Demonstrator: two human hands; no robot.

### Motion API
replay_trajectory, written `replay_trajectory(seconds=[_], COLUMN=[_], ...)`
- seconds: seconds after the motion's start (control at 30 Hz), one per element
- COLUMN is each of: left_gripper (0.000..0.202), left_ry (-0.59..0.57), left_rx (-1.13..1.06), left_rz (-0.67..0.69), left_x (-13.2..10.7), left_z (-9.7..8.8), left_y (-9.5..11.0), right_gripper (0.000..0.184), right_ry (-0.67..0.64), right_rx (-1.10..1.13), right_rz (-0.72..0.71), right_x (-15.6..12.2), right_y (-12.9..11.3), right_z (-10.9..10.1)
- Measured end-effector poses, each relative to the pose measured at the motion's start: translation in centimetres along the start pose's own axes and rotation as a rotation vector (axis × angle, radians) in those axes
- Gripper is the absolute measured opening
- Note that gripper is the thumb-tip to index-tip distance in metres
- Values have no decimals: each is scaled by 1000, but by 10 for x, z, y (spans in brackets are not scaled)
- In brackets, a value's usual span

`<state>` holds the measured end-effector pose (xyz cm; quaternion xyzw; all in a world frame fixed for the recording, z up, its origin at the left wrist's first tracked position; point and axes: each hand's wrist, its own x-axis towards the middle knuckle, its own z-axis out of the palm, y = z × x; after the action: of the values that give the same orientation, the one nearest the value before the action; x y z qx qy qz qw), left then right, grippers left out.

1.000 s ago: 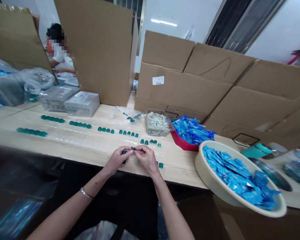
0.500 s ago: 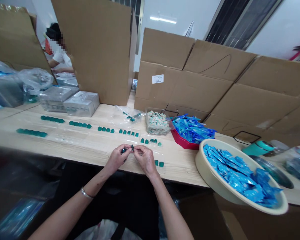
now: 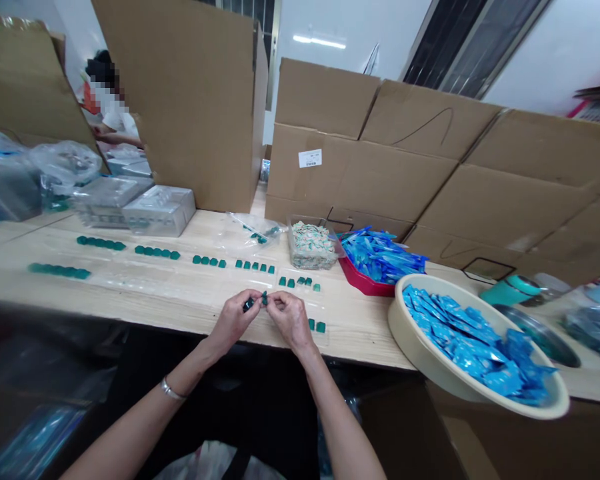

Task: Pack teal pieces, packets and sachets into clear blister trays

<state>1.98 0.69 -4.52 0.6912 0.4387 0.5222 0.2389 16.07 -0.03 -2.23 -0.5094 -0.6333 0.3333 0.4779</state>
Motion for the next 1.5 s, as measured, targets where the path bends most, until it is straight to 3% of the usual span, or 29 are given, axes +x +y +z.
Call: replay_trajectory(seconds=[0.07,0.2,0.27,0.47,0.7,0.8,0.87,1.03,1.2,1.27,1.4,1.5], left_gripper=[12,19,21,15,20,28,28,13,16,14,12,15], left_ry=[-13,-103,-120,-15,-83,-130,-113,-6,-53,-51,-20,-37], left_rx=[-28,-127,-139,-99,-312,-393,-328,-157,-173,-151,-52,-37], left_rz=[-24,-231,-275,-182,-384,-475,-450,-245,-341,-313,-130,-106], left_x=[1,6,7,8,9,7,7,9,11,11,14,16], left_z=[0,-2,-2,2,-2,-3,-3,1,5,5,4,2], left_y=[1,3,5,7,2,5,7,11,11,11,13,11], right_gripper=[18,18,15,14,15,15,15,16,15,15,15,14], right_ry=[-17,23,81,187,318,314,291,274,313,322,332,347], right_rx=[104,194,92,-374,-452,-495,-528,-632,-671,-628,-484,-399], right_rz=[76,104,14,-392,-462,-504,-530,-584,-623,-610,-510,-434], right_x=[1,0,-2,-9,-4,-3,-5,-10,-12,-11,-9,-6], right_y=[-1,-1,-1,-4,1,1,0,-1,3,4,4,3], right_z=[-1,0,2,9,8,7,8,17,21,20,13,8])
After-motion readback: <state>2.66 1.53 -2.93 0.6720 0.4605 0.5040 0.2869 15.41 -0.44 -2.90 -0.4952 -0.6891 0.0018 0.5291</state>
